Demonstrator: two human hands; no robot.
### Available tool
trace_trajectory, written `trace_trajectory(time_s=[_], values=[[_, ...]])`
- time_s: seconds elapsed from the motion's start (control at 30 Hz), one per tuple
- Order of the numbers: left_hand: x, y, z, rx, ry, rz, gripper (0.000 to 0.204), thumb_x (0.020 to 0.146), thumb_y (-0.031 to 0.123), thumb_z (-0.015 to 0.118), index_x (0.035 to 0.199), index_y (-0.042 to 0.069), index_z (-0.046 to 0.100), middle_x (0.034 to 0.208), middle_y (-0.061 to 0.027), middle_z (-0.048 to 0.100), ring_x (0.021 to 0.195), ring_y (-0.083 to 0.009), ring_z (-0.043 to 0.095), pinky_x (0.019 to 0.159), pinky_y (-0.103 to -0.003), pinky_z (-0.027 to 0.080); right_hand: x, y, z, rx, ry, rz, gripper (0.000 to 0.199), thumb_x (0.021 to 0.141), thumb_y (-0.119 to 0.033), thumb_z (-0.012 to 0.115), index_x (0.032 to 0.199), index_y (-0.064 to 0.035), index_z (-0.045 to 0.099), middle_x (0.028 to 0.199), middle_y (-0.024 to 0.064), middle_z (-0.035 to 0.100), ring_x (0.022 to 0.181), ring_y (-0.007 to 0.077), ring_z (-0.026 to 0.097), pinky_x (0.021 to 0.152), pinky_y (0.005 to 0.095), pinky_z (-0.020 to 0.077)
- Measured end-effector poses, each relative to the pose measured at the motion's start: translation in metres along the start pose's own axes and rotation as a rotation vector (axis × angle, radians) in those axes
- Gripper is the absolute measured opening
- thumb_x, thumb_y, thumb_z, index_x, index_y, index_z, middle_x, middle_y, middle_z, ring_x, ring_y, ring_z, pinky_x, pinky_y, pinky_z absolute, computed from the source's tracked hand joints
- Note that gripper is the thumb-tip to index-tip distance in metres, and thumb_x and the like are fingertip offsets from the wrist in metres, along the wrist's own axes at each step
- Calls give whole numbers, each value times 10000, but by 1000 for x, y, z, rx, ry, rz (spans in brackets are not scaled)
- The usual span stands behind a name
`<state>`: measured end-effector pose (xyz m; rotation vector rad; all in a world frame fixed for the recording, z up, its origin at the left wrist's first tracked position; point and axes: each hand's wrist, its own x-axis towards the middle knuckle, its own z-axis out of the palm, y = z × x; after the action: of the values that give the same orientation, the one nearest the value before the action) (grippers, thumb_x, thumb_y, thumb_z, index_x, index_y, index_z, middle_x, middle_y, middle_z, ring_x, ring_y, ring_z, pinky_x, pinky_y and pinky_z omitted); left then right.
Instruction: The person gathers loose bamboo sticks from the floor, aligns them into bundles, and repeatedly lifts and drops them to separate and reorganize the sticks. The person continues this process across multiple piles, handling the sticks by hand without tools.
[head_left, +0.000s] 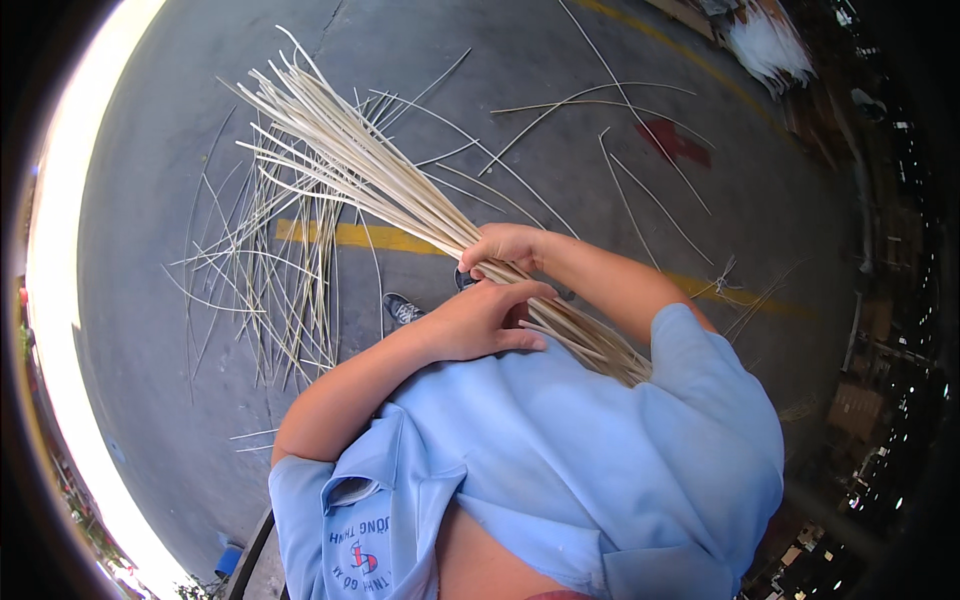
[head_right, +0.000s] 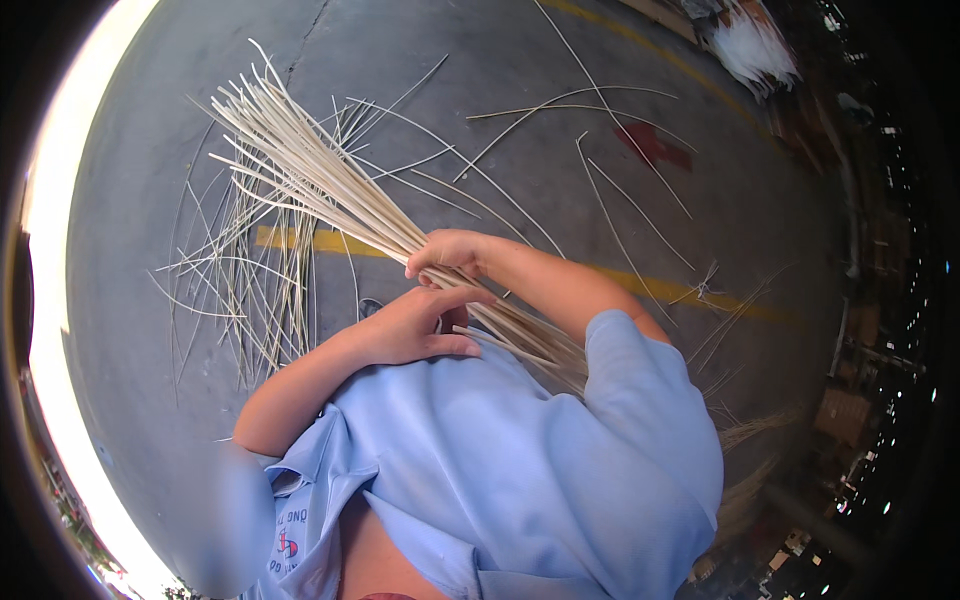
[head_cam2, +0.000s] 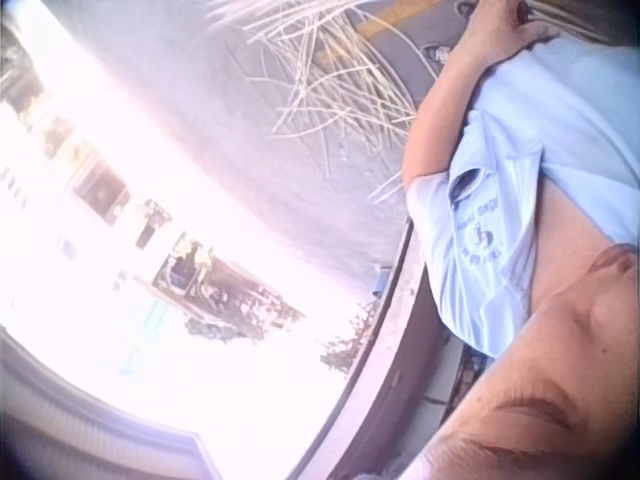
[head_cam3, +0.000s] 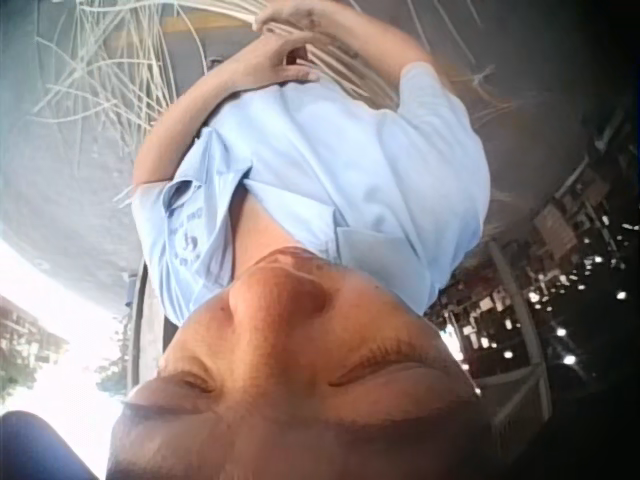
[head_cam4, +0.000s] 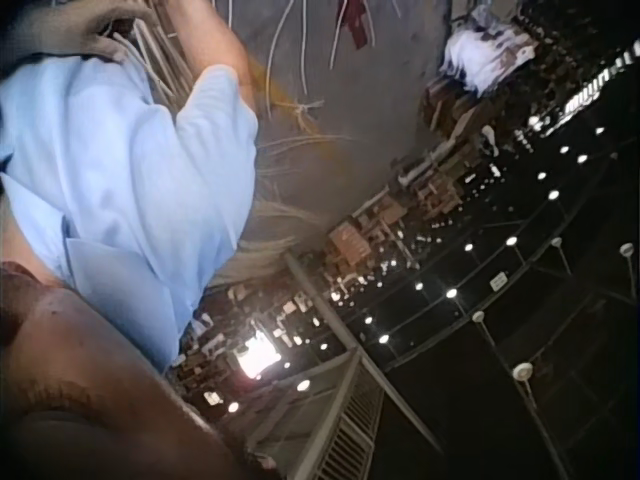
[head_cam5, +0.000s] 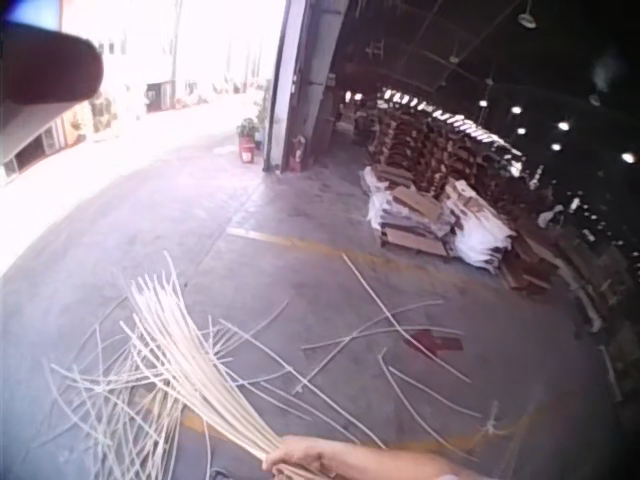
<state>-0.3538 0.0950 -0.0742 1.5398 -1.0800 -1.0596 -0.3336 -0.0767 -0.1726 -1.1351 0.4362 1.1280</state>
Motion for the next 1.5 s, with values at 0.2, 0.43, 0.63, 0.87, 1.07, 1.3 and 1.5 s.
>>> trace_trajectory(time_s=[0.2, 0.43, 0.63, 0.87, 1.07, 1.3, 1.5], values=[[31, -8, 7, -413, 9, -93, 294, 1007, 275, 662, 1155, 21, 656, 809, -44, 670, 706, -120, 633, 673, -257, 522, -12, -11, 11, -31, -24, 102, 228, 806, -143, 754, 959, -12, 648, 759, 109, 654, 654, 180, 644, 580, 295, 520], [-86, -79, -105, -968, 1014, -130, 171, 1020, 213, 633, 973, 48, 637, 690, 37, 502, 583, -65, 459, 523, -213, 373, -33, 25, -51, 56, -178, 44, 275, 808, -197, 769, 964, -30, 617, 849, 182, 713, 605, 163, 671, 551, 308, 566], [-175, -152, -165, -972, 1496, -135, 178, 1015, 221, 647, 910, 82, 612, 676, 39, 513, 546, -64, 461, 454, -206, 336, -57, 20, -47, 48, -392, 112, 335, 819, -212, 737, 1041, 9, 616, 1031, 266, 727, 824, 279, 737, 723, 379, 613], [-237, -140, -228, -862, 1826, -37, 235, 1024, 225, 627, 823, 113, 577, 598, 45, 497, 478, -68, 453, 392, -212, 334, -69, 28, -49, -19, -377, 135, 281, 793, -124, 759, 1000, 4, 618, 845, 175, 702, 737, 254, 710, 706, 363, 602], [-202, -129, -197, -729, 1919, -58, 470, 1038, 378, 586, 1323, 25, 467, 978, -84, 603, 765, -201, 611, 663, -293, 531, -70, 13, -43, -97, -301, 138, 324, 802, -129, 786, 1033, -31, 581, 821, 99, 668, 692, 187, 675, 646, 362, 596], [-81, -146, -16, -1136, 1179, -107, 816, 940, 601, 633, 1517, 109, 333, 1375, -160, 526, 1272, -346, 541, 1047, -510, 461, -58, -5, -37, -255, -139, 49, 267, 809, -110, 782, 984, -7, 609, 804, 111, 679, 682, 207, 687, 651, 394, 599], [-13, -111, -32, -1189, 1158, 274, 816, 881, 581, 719, 1443, 54, 450, 1337, -158, 595, 1245, -334, 589, 1070, -524, 487, -43, -20, 0, -334, -204, 119, 263, 804, -120, 781, 968, 5, 618, 793, 124, 675, 692, 219, 696, 665, 376, 608]])
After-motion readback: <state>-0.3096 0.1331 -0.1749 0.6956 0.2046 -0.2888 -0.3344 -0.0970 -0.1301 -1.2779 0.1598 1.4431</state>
